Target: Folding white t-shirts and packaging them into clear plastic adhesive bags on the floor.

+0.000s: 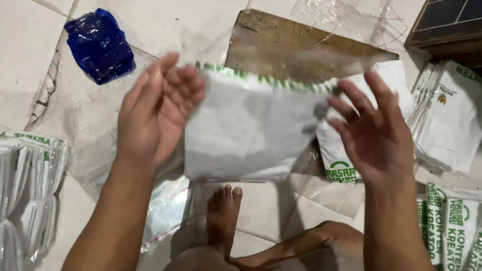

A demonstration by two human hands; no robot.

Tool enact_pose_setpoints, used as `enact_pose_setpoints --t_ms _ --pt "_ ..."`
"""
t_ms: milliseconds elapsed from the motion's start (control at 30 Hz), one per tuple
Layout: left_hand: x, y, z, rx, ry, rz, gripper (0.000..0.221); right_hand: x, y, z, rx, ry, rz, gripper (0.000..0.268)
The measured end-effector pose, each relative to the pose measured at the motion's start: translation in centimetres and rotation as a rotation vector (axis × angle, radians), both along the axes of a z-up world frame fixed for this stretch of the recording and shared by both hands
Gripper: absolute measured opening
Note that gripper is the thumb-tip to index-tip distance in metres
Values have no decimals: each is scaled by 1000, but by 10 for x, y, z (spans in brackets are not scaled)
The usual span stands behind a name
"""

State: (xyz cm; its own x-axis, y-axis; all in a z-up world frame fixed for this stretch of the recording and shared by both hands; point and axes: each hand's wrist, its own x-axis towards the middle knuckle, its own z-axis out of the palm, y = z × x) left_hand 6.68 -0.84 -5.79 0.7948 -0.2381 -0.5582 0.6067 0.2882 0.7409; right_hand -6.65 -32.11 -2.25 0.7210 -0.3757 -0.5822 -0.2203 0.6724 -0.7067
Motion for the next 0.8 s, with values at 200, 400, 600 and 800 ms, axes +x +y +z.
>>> enact_pose_setpoints --t_ms 200,400,600,800 --pt "-17 17 -154 972 -168 -532 57 -13 -12 -179 -714 468 573 44" --pt "-41 16 -173 1141 -150 -509 48 -48 44 -262 -701 594 574 60" --pt "-55 31 -189 936 81 -722 49 -34 28 -188 -485 582 576 38" --pt "-48 29 -210 728 124 -584 62 -61 -9 -224 -433 669 711 51"
